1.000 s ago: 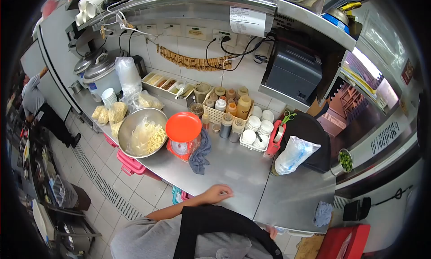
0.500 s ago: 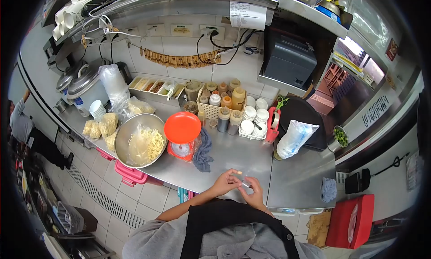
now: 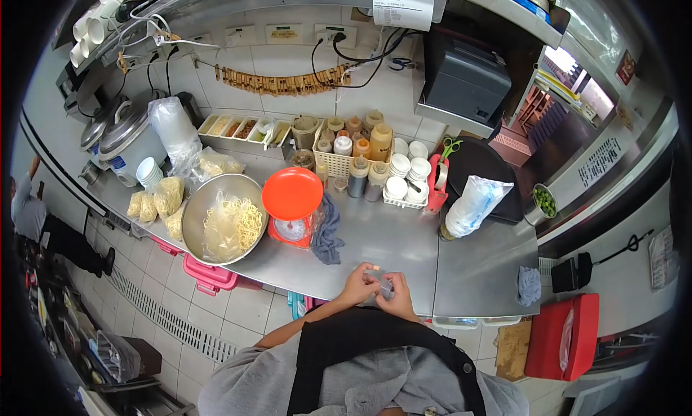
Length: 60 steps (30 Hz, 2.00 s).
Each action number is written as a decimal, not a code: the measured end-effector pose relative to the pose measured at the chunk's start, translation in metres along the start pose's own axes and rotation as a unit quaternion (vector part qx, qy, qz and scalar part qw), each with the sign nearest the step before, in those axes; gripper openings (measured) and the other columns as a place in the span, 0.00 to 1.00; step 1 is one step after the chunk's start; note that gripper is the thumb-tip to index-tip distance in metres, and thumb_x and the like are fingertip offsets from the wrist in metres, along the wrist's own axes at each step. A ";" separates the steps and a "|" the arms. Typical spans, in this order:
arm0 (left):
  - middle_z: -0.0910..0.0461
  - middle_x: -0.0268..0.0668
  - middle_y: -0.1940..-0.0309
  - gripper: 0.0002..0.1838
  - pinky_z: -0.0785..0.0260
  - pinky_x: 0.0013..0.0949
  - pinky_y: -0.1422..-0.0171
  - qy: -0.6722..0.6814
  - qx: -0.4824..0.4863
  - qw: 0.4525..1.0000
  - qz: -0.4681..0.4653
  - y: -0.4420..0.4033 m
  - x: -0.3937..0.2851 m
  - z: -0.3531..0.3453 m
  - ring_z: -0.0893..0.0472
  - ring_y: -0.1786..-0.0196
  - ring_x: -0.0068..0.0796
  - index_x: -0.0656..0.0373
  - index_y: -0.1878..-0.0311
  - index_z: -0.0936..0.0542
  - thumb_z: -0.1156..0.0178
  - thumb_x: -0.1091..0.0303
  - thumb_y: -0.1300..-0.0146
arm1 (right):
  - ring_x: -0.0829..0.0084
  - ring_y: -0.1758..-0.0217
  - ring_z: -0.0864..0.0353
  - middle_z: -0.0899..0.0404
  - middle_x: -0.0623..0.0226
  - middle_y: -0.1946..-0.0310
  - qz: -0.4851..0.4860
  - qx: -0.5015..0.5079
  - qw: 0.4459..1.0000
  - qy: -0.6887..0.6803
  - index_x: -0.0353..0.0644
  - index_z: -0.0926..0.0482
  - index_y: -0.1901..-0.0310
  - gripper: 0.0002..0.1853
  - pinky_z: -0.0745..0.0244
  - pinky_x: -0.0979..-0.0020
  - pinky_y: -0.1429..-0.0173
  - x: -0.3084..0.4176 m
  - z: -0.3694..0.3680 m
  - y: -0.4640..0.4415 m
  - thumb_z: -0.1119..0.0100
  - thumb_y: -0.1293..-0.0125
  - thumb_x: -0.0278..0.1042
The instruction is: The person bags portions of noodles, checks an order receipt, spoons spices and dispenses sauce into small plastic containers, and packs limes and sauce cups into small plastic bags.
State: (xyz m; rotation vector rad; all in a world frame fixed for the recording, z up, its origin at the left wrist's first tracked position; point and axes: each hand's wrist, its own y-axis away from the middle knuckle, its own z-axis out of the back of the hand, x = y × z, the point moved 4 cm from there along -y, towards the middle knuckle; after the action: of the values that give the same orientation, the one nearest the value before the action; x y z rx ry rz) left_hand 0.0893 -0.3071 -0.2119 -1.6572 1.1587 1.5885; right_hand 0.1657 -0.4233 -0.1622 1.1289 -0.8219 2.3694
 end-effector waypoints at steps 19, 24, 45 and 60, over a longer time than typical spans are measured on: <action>0.23 0.37 0.72 0.17 0.28 0.28 0.62 -0.199 -0.101 0.962 -0.160 -0.016 -0.008 0.013 0.21 0.68 0.26 0.61 0.53 0.28 0.40 0.78 0.48 | 0.52 0.53 0.30 0.33 0.48 0.55 0.022 -0.032 0.992 0.116 0.38 0.29 0.57 0.20 0.30 0.61 0.50 -0.044 0.021 0.009 0.36 0.53 0.29; 0.21 0.43 0.67 0.16 0.27 0.37 0.60 -0.324 -0.055 0.922 -0.205 -0.030 0.005 0.021 0.19 0.64 0.41 0.59 0.52 0.28 0.41 0.74 0.46 | 0.48 0.53 0.29 0.35 0.47 0.52 -0.001 -0.060 0.989 0.138 0.37 0.31 0.55 0.21 0.29 0.59 0.50 -0.070 0.025 0.010 0.36 0.50 0.32; 0.17 0.49 0.66 0.12 0.25 0.36 0.55 -0.395 -0.176 0.583 -0.688 -0.068 -0.739 -0.110 0.17 0.59 0.39 0.62 0.62 0.17 0.39 0.72 0.52 | 0.41 0.42 0.36 0.38 0.39 0.46 -0.130 -0.190 0.961 0.155 0.30 0.37 0.44 0.26 0.37 0.55 0.38 -0.111 0.061 0.061 0.45 0.44 0.30; 0.25 0.45 0.44 0.29 0.29 0.41 0.45 -0.601 -0.064 0.783 -0.146 -0.226 -0.771 -0.073 0.22 0.48 0.41 0.57 0.50 0.20 0.37 0.45 0.49 | 0.45 0.46 0.31 0.34 0.45 0.48 -0.147 -0.208 0.952 0.171 0.35 0.34 0.47 0.24 0.31 0.57 0.44 -0.103 0.066 0.061 0.42 0.46 0.30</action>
State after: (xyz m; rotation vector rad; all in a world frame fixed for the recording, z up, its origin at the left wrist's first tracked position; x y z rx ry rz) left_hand 0.3806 -0.1091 0.5136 -0.5010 0.0993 1.9664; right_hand 0.2307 -0.5222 -0.2318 0.5975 -0.8985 1.9448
